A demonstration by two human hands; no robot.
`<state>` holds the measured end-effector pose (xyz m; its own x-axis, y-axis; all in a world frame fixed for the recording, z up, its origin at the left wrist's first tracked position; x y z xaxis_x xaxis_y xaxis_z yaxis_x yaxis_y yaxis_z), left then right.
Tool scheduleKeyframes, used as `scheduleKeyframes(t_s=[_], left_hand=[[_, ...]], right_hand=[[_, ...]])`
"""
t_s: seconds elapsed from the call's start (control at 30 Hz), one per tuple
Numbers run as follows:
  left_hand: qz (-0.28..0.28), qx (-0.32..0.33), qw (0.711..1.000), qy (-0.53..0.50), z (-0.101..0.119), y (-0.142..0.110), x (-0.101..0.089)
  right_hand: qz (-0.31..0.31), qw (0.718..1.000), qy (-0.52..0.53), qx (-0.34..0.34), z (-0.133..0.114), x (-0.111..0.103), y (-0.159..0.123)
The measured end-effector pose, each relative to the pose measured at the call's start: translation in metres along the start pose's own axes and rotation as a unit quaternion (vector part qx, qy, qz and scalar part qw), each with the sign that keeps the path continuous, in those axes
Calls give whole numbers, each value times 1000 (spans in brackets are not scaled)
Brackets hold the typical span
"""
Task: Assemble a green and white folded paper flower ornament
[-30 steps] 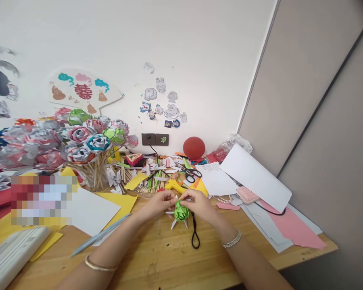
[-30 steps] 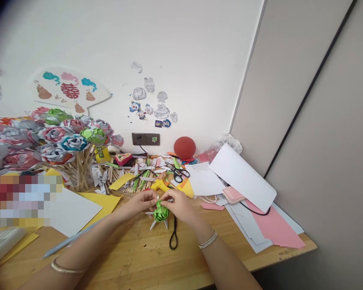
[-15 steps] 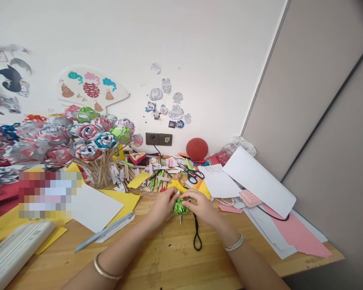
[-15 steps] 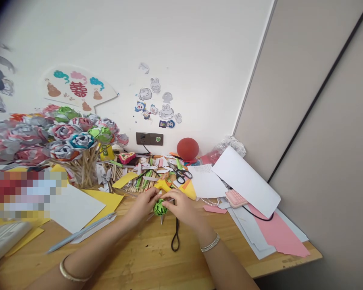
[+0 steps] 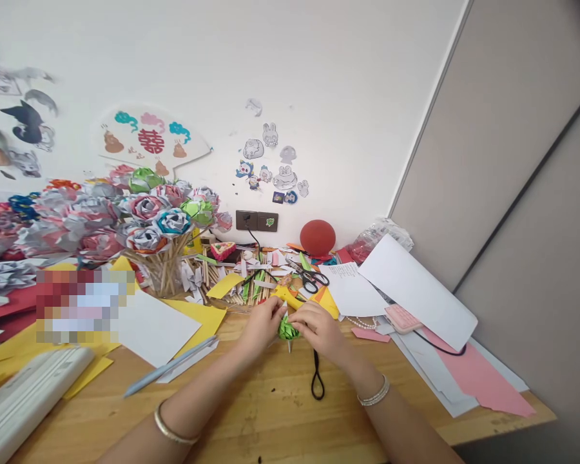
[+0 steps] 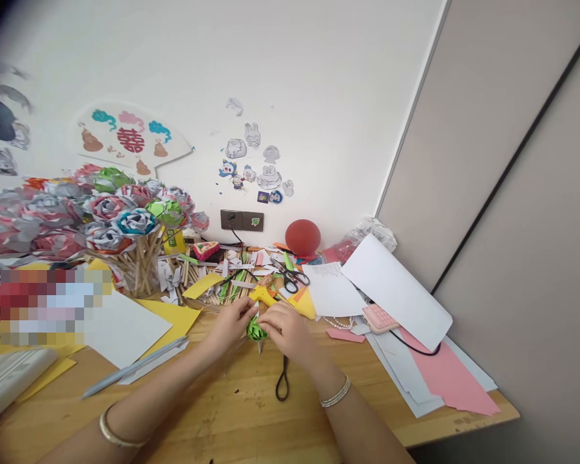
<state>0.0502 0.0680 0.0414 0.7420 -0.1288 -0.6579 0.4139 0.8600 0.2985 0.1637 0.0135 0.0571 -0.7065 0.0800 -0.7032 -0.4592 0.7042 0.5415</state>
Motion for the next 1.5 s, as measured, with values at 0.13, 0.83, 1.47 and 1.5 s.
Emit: scheduleKeyframes(t_s=[0.13,0.83,1.47,1.5], left_hand=[[-1,3,1000,2,1,-1,0],[54,-31,997,-47,-10,-1,-4],[85,-85,978,-170,-33,0,20],[89,-87,979,-164,-33,-1,21]], right_hand=[[13,998,27,54,8,4,0],[3,999,-50,10,0,9,1],[-3,980,-197,9,-1,26,-1],[0,980,-196,9,-2,27,-1]])
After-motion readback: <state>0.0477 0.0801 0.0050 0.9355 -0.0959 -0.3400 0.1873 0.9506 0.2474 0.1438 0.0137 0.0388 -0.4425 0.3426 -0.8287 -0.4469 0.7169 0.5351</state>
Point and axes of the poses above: each hand's wrist, its own y-axis towards the middle knuckle, its own x-axis out of the palm, z = x × y, the point moved 6 cm from there along y, towards the middle knuckle, and after that the axes turned 6 degrees about -z, right-handed, at the moved point
